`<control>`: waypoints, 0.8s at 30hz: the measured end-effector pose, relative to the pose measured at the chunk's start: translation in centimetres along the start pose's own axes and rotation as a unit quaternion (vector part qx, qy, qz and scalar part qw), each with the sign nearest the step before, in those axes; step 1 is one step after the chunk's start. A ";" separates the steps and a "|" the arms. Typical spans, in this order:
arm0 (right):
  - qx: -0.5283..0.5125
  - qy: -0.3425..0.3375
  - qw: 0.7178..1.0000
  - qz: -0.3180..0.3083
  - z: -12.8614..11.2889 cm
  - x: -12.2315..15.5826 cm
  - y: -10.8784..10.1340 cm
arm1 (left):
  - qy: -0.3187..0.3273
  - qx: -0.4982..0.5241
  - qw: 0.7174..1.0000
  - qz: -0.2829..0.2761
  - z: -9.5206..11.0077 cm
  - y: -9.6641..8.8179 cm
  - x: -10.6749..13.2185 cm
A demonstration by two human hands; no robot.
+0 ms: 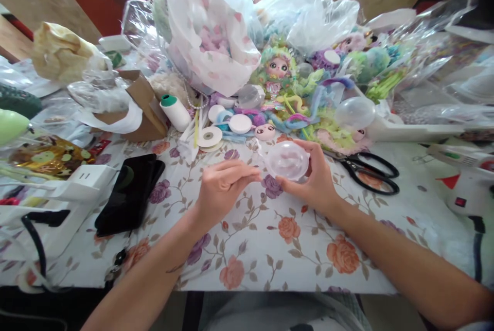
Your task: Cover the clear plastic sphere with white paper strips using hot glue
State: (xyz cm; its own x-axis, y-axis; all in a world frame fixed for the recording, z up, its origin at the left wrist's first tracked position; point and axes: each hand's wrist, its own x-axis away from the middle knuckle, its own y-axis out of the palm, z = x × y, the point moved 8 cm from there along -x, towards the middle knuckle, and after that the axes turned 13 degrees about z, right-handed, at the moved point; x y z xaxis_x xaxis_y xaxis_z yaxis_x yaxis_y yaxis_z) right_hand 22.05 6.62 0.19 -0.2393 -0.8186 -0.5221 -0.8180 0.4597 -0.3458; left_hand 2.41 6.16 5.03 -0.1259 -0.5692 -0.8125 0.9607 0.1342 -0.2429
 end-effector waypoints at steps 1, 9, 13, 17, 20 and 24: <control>0.007 0.002 1.000 -0.002 0.1 0.1 0.1 | -0.006 0.004 1.000 -0.007 0.0 0.2 0.2; 0.036 -0.039 0.999 0.004 -0.4 0.4 0.4 | 0.005 -0.018 0.998 -0.056 0.8 2.0 1.4; 0.031 -0.088 0.996 0.013 -1.3 0.5 0.4 | 0.057 -0.046 0.997 0.002 1.5 1.5 1.1; 0.035 -0.121 0.992 0.010 -1.5 0.9 0.5 | 0.091 -0.027 0.995 -0.022 1.8 2.1 1.3; 0.035 -0.117 0.993 0.002 -1.1 1.1 0.6 | 0.113 -0.002 0.993 -0.032 2.0 2.2 1.5; 0.021 -0.136 0.990 -0.015 -1.1 1.3 0.7 | 0.114 0.004 0.993 -0.032 1.8 2.2 1.6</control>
State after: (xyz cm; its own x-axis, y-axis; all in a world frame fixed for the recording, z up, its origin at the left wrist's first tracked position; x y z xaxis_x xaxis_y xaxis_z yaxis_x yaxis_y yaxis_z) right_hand 20.58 5.55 0.11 -0.0611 -0.7112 -0.7004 -0.7985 0.4558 -0.3932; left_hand 4.74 4.11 4.14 -0.2389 -0.3785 -0.8942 0.9506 0.0970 -0.2950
